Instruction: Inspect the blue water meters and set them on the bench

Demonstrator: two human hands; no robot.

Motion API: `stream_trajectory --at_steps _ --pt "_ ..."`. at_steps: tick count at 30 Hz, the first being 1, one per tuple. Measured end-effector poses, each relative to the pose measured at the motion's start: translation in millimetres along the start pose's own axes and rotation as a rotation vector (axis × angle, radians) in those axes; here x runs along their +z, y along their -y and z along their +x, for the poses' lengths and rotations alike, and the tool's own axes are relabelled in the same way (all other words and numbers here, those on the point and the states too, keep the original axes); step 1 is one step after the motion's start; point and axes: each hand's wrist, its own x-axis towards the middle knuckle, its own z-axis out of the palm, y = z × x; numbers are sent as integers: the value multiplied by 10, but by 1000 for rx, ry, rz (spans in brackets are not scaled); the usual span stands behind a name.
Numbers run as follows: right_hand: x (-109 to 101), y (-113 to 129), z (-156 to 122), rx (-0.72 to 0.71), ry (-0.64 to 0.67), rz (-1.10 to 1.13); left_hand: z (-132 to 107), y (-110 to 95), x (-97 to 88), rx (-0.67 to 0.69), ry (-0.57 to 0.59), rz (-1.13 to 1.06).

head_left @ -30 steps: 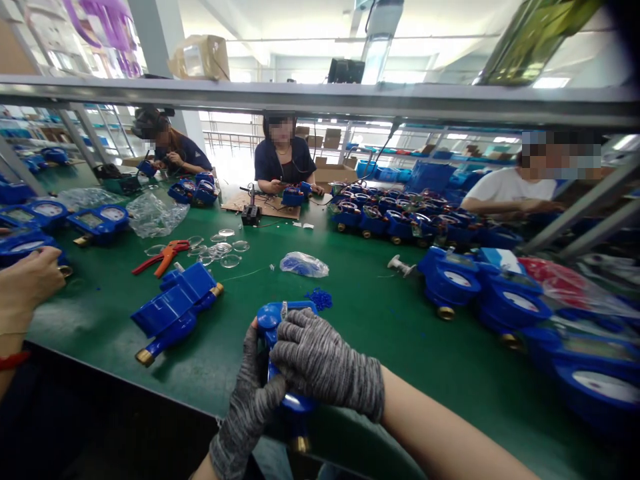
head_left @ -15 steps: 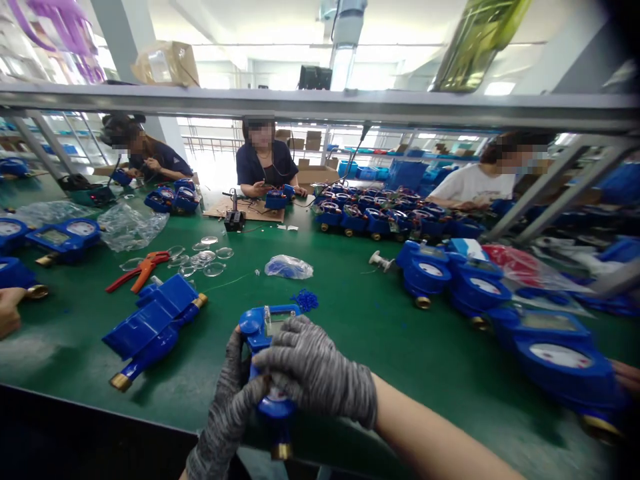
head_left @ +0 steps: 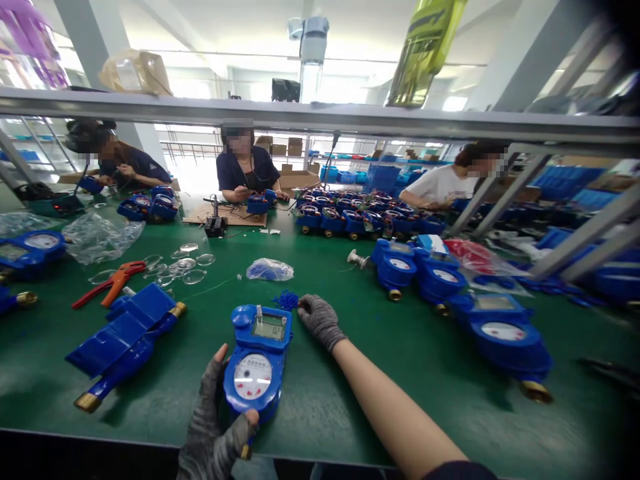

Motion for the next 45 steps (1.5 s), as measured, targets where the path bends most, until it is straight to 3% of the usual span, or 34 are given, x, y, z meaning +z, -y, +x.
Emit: stream_trajectory --at_steps 3,7,11,18,26,34,40,45 --pt "-12 68 50 -5 39 -61 -139 60 134 33 -19 58" --pt "-48 139 119 9 86 -138 -143 79 239 53 -91 126" --pt "-111 187 83 18 120 -198 -37 20 132 65 -63 153" --pt "-194 120 -293 11 193 -267 131 -73 -125 154 36 228" --pt "-160 66 -339 -6 126 -218 66 -72 -10 268 -3 474" --pt "-312 -121 -338 -84 147 -70 75 -42 -18 282 -31 444" --pt "-243 -84 -323 -108 149 -61 71 -36 0 279 -36 434" --pt "-317 62 -392 -100 113 -32 72 -16 17 280 -48 444"
